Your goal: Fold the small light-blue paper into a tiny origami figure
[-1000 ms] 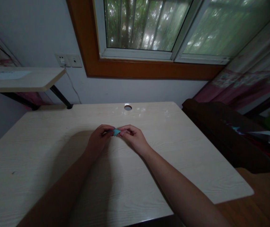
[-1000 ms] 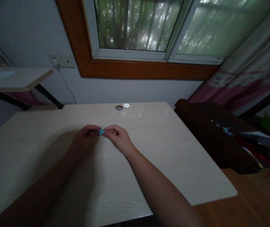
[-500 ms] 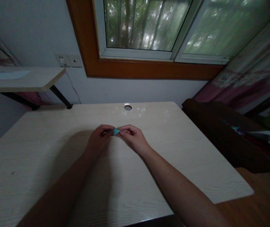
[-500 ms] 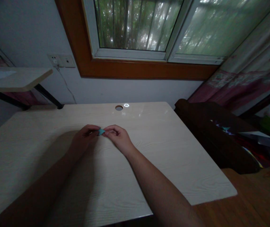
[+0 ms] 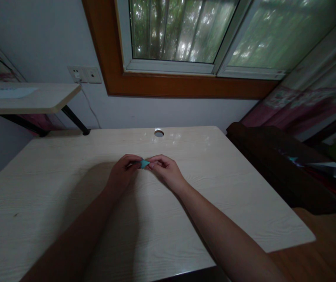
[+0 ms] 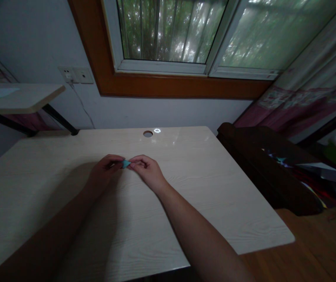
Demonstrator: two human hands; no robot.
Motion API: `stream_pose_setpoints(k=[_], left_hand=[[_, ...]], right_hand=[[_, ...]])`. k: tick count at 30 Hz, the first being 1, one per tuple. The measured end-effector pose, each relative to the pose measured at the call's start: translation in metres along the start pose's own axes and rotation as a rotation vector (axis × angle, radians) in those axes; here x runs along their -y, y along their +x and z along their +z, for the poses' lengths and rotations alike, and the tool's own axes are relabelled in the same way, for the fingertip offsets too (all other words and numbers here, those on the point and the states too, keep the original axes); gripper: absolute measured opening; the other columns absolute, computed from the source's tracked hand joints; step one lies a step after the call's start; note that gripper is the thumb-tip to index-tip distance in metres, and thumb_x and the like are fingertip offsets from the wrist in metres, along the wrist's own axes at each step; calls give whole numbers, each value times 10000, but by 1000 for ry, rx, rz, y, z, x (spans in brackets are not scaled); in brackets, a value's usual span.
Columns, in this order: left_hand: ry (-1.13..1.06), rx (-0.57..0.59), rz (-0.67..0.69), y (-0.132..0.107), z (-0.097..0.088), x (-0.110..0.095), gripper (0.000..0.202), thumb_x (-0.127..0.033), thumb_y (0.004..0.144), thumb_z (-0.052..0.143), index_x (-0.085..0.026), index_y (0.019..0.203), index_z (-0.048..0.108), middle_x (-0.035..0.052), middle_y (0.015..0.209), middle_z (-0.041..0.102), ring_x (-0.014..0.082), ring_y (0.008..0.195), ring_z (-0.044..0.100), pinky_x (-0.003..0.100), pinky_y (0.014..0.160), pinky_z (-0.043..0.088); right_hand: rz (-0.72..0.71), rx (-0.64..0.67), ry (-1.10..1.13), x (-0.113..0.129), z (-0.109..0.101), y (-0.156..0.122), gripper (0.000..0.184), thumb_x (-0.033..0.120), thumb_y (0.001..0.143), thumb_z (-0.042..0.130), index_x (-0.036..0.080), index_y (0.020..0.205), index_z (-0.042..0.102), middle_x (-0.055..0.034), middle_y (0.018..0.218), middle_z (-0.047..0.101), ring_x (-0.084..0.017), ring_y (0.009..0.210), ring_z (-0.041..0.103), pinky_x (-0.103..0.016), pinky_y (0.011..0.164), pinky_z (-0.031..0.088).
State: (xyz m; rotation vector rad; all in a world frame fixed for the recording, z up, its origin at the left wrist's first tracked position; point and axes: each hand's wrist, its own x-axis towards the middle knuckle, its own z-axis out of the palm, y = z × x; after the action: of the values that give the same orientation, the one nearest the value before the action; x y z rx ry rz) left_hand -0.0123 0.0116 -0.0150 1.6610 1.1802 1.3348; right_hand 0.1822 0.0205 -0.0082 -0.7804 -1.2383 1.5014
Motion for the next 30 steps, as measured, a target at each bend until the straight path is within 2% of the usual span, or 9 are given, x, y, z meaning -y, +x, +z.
stream_pose_setpoints(k=[14, 19, 23, 30], left_hand=[[171, -6, 182, 0, 1, -6, 68, -279, 865, 669, -235, 898, 709, 52, 976, 688, 185, 934, 650, 324, 840, 537], [196, 7, 202, -1, 4, -7, 80, -295, 866, 674, -233, 903, 709, 60, 990, 693, 187, 939, 651, 325, 840, 537], [216, 19, 190, -3, 5, -8, 78, -296, 865, 674, -229, 884, 708, 70, 995, 691, 196, 952, 649, 341, 858, 540], [227, 47, 202, -5, 6, -12, 50, -270, 853, 672, -221, 845, 681, 81, 1011, 672, 203, 956, 651, 332, 812, 568]], right_hand=[[-3, -24, -48, 3, 0, 0, 220, 357, 747, 768, 187, 872, 706, -36, 802, 735, -160, 759, 684, -315, 786, 549], [-5, -33, -88, 0, 0, 0, 206, 356, 750, 751, 188, 859, 702, -41, 809, 735, -165, 763, 686, -308, 766, 552], [-28, -37, -199, -2, 1, -1, 193, 357, 779, 722, 187, 869, 715, -50, 816, 738, -166, 748, 683, -297, 734, 550], [-151, -36, -402, -6, 0, -3, 174, 354, 804, 712, 200, 883, 731, -55, 840, 735, -167, 726, 667, -275, 670, 522]])
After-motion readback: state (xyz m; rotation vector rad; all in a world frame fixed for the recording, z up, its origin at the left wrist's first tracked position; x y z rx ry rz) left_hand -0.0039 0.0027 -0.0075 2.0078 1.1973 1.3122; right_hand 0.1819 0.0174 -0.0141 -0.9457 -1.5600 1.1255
